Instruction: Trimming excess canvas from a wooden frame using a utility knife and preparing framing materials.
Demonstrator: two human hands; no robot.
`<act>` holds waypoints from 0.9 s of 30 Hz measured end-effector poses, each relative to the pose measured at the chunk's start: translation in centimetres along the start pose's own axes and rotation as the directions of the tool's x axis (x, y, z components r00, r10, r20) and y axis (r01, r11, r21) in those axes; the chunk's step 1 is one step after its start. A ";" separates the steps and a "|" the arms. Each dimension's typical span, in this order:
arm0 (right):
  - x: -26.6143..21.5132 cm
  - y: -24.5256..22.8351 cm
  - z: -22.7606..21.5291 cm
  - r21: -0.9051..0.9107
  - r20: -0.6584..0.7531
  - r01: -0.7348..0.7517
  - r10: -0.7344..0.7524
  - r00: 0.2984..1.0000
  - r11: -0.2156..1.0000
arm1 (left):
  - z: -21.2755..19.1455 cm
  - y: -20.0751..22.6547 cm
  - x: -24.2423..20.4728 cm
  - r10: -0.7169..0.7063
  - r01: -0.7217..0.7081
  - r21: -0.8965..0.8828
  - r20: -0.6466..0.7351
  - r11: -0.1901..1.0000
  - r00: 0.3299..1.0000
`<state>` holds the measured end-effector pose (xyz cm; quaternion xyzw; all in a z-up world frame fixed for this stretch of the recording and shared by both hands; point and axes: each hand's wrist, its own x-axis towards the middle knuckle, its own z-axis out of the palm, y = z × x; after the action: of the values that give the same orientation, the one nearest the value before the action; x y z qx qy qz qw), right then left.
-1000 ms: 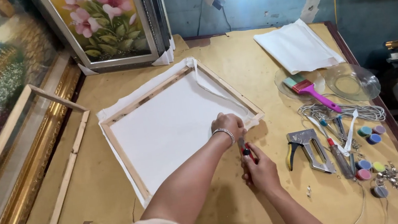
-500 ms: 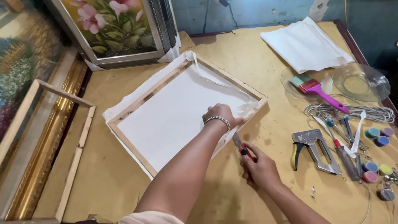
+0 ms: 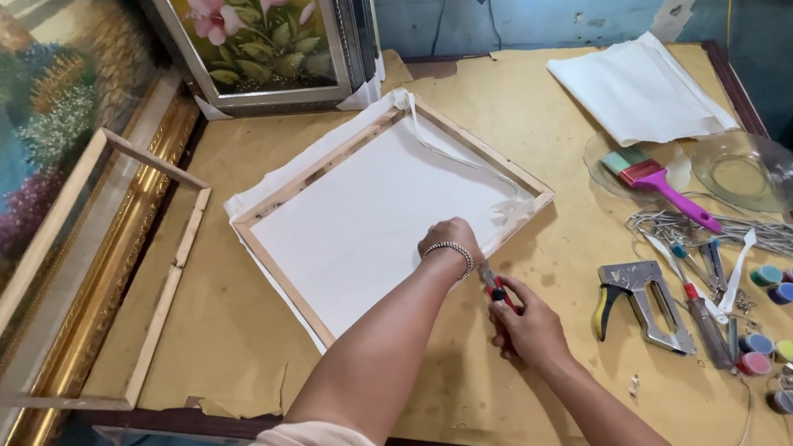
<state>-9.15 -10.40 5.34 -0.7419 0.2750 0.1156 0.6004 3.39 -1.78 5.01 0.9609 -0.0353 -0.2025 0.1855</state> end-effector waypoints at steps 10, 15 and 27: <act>-0.7 0.9 1.6 0.120 0.066 0.027 -0.035 0.997 0.992 | 2.3 -0.9 3.4 0.026 -0.026 0.001 -0.085 1.000 0.996; -1.7 2.8 3.4 -0.283 0.149 0.125 -0.086 0.985 0.951 | 1.6 -1.8 3.5 -0.005 -0.042 -0.254 -0.182 0.966 0.983; -3.5 -0.5 2.9 0.064 0.162 -0.040 0.029 0.986 0.997 | -4.2 -4.9 -6.4 -0.093 0.069 0.180 0.125 0.981 0.988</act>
<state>-11.33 -6.59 6.74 -0.7049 0.2420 0.1763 0.6431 -0.83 5.13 9.14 0.9585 -0.0262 -0.2696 0.0889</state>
